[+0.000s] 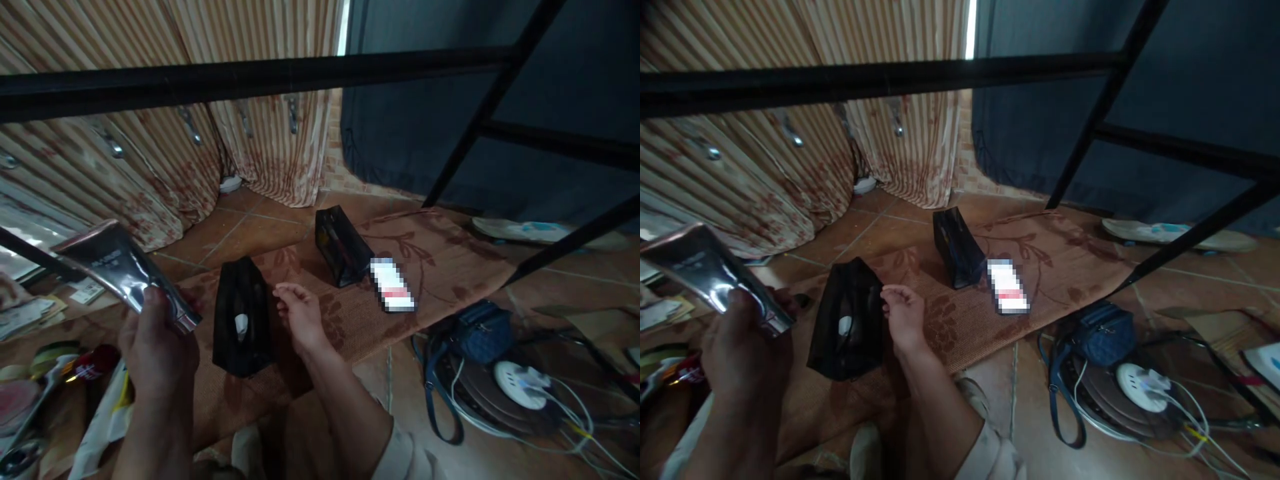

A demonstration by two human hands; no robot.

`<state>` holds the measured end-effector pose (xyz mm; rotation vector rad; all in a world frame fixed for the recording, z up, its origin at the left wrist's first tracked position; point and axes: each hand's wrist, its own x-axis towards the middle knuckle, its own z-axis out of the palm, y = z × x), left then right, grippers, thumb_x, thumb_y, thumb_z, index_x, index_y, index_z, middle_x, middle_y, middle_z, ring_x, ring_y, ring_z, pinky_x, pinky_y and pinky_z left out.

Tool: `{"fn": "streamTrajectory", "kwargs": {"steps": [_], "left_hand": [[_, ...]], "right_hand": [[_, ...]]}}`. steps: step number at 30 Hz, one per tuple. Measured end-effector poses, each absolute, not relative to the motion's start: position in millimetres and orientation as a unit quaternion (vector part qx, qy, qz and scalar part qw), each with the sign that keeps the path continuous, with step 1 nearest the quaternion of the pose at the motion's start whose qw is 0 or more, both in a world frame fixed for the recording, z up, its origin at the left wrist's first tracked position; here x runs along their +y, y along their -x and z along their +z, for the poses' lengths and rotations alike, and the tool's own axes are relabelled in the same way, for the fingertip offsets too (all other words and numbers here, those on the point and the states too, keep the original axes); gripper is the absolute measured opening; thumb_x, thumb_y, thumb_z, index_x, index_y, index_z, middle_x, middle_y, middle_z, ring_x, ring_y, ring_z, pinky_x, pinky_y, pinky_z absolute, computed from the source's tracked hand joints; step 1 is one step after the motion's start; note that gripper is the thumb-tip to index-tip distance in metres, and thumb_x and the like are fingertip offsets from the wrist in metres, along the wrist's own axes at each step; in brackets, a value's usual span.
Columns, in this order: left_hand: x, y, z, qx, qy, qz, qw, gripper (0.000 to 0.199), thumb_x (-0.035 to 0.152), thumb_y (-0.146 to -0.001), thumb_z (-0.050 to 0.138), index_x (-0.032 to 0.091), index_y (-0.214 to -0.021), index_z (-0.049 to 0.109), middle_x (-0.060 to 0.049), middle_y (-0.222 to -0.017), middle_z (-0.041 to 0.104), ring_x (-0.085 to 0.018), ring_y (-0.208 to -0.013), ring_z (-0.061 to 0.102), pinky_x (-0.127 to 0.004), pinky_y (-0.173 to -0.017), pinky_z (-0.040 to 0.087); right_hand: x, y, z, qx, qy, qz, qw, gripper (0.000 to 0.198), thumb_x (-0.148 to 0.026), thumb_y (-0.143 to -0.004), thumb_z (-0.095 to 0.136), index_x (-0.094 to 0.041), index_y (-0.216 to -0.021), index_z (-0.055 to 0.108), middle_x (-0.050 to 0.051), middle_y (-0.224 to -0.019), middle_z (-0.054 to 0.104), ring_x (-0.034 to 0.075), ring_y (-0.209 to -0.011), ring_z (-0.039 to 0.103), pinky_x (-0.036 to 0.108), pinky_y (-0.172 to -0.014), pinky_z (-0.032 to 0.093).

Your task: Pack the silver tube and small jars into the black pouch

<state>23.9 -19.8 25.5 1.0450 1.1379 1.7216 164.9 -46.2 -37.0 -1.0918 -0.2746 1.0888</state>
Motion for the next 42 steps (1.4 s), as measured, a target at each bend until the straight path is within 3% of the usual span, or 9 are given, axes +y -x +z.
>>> {"fn": "streamTrajectory", "kwargs": {"steps": [5,12,19,25,31,38,42], "left_hand": [[-13.9,-21.3,34.2,0.437,-0.361,0.713,0.413,0.011,0.028,-0.076,0.067,0.019,-0.076,0.061,0.003,-0.064,0.059,-0.012,-0.057,0.054,-0.025,-0.053,0.047],[4.8,4.4,-4.2,0.46,-0.292,0.679,0.492,0.025,0.038,-0.071,0.073,0.015,-0.079,0.065,0.002,-0.067,0.063,-0.011,-0.059,0.059,-0.021,-0.053,0.048],[-5.6,8.5,-21.6,0.559,-0.357,0.564,0.492,0.041,0.044,-0.057,0.085,0.015,-0.075,0.062,0.003,-0.061,0.06,-0.011,-0.054,0.054,-0.022,-0.051,0.042],[-10.7,6.2,-25.0,0.59,-0.499,0.463,0.434,0.038,0.039,-0.057,0.085,0.015,-0.081,0.066,0.0,-0.071,0.066,-0.015,-0.063,0.059,-0.025,-0.058,0.046],[-11.5,3.8,-21.1,0.596,-0.47,0.503,0.414,0.018,0.017,-0.057,0.072,0.017,-0.072,0.062,0.003,-0.062,0.06,-0.012,-0.054,0.051,-0.022,-0.05,0.039],[-7.0,6.8,-16.7,0.622,-0.43,0.565,0.331,0.016,0.017,-0.057,0.069,0.019,-0.064,0.054,0.006,-0.056,0.049,-0.009,-0.051,0.04,-0.021,-0.046,0.031],[-0.3,8.7,-21.8,0.632,-0.418,0.562,0.331,0.02,0.019,-0.057,0.071,0.019,-0.063,0.052,0.007,-0.057,0.047,-0.009,-0.052,0.04,-0.022,-0.047,0.032]], "right_hand": [[-40.2,-155.6,-36.0,-0.126,0.492,0.481,0.715,0.015,-0.034,-0.062,0.069,-0.02,-0.068,0.07,-0.001,-0.066,0.068,0.009,-0.052,0.049,0.021,-0.048,0.037],[-27.4,-148.4,-45.1,-0.165,0.526,0.433,0.713,0.022,-0.039,-0.063,0.073,-0.019,-0.068,0.069,-0.002,-0.063,0.065,0.011,-0.059,0.054,0.024,-0.06,0.043],[-35.1,-142.4,-40.0,-0.316,0.576,0.392,0.644,0.032,-0.043,-0.071,0.075,-0.019,-0.091,0.068,0.001,-0.083,0.071,0.016,-0.078,0.064,0.029,-0.074,0.049],[-44.9,-147.2,-38.9,-0.395,0.596,0.385,0.583,0.049,-0.039,-0.067,0.08,-0.02,-0.11,0.064,0.001,-0.086,0.068,0.017,-0.077,0.063,0.029,-0.072,0.049],[-39.0,-151.5,-42.2,-0.413,0.548,0.412,0.599,0.024,-0.019,-0.071,0.065,-0.02,-0.095,0.069,0.0,-0.081,0.072,0.017,-0.074,0.064,0.028,-0.068,0.048],[-28.0,-151.9,-39.2,-0.434,0.535,0.343,0.639,0.023,-0.02,-0.075,0.063,-0.023,-0.093,0.075,-0.001,-0.082,0.073,0.016,-0.072,0.062,0.027,-0.065,0.046],[-20.1,-149.2,-42.3,-0.39,0.553,0.351,0.647,0.017,-0.024,-0.075,0.066,-0.02,-0.089,0.076,-0.004,-0.063,0.061,0.012,-0.056,0.049,0.025,-0.054,0.037]]}}
